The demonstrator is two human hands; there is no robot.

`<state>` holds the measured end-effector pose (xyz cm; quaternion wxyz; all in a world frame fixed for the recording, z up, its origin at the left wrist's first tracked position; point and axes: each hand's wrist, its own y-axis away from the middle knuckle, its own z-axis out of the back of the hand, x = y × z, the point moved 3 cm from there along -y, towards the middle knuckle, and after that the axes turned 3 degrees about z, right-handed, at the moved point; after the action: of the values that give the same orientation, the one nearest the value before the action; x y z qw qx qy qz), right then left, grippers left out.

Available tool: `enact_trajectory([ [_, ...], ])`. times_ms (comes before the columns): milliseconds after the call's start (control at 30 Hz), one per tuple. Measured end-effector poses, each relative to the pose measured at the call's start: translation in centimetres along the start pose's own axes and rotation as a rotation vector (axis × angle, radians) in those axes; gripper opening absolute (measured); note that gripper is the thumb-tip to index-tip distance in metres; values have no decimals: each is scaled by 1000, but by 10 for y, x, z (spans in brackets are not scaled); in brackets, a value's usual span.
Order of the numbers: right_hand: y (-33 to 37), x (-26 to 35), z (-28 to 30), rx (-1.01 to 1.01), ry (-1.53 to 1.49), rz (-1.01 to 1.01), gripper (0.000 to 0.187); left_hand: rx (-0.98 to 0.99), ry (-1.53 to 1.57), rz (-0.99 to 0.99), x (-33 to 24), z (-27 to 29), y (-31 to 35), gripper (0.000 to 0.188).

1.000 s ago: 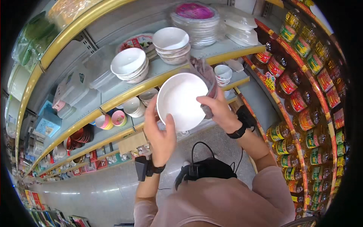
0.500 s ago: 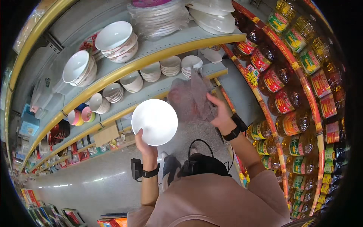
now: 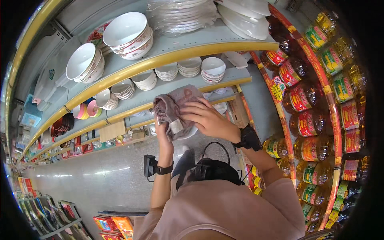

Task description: The recorder is wiping down ceramic bowls on a supermarket shelf with a cloth.

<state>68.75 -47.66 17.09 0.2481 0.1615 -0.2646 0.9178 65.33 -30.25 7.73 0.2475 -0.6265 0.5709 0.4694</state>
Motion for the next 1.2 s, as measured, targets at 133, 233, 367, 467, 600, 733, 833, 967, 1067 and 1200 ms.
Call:
enact_trajectory([
  [133,-24,5,14,51,-135,-6,51,9,79,14,-8,26,-11,39],
  [233,-34,-9,11,-341,-464,-280,58,-14,139,40,-10,48,-21,41],
  [367,-48,-39,-25,-287,-1192,-892,56,-69,142,30,-4,68,-35,43],
  [467,-33,-58,-34,-283,-1229,-860,47,10,-321,-143,-16,74,-44,46],
  [600,-48,-45,3,-566,-925,-813,42,-114,-142,124,-15,100,-58,49],
  [733,-49,-63,24,-356,-322,-468,34,-67,-319,22,-27,89,-56,48],
  [833,-69,-46,-4,-113,-104,-124,33,-61,-290,33,-21,75,-53,50],
  [967,-74,-41,-36,151,-58,214,43,70,-449,-157,-42,30,-50,53],
  [1067,-90,-52,-18,-99,-104,-64,43,177,-564,-209,-48,22,-48,55],
  [1200,-104,-64,-34,113,-359,-148,40,175,-614,-247,-58,-3,-43,56],
])
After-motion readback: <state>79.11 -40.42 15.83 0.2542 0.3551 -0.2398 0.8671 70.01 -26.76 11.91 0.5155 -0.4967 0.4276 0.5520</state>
